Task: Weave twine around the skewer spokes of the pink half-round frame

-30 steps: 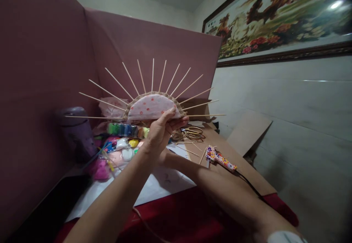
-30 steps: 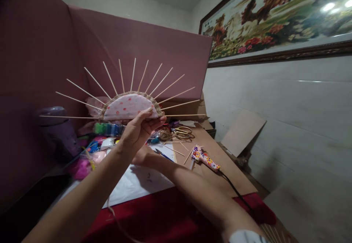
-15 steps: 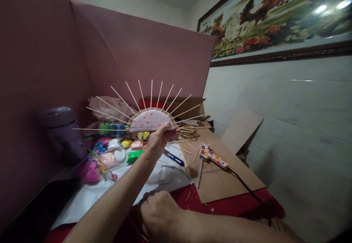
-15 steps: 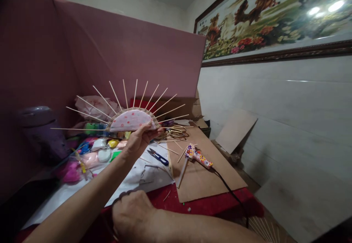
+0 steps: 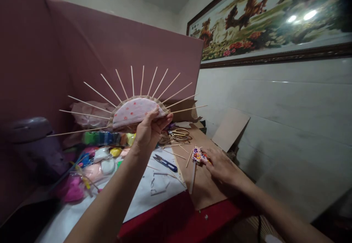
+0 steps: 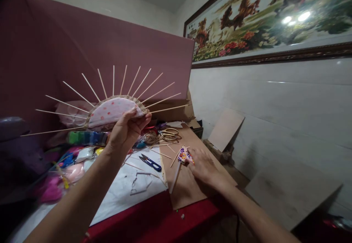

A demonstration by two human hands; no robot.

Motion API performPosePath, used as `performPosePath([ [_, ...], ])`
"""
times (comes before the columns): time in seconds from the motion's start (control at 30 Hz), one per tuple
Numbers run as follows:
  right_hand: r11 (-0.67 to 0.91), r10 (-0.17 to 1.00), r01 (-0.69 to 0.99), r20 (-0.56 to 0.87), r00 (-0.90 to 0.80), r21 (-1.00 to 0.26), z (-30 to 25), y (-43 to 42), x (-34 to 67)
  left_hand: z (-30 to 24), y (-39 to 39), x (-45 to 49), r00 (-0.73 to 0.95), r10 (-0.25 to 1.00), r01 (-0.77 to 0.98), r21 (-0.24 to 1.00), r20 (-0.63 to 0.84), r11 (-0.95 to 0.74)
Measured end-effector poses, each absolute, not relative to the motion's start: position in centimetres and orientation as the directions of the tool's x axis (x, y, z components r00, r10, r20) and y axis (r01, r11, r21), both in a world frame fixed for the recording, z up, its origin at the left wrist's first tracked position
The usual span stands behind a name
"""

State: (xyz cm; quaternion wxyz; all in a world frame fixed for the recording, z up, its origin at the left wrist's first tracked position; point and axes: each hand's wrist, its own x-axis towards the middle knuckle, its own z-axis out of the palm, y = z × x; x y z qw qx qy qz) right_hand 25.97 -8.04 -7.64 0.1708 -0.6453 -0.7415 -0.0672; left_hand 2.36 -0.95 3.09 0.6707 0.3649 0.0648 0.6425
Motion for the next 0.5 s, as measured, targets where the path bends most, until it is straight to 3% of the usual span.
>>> performPosePath([
  [0.17, 0.107, 0.982, 0.992, 0.164, -0.094, -0.074, -8.5, -6.7, 26.9, 3.5, -1.1, 4.4, 0.251, 0.877, -0.813, 0.581, 0.41, -0.039],
  [0.5, 0.076, 0.99, 0.976, 0.128, -0.051, -0.206, -8.3, -5.7, 26.0, 3.8, -0.4, 4.6, 0.374, 0.844, -0.754, 0.656, 0.384, 0.036],
])
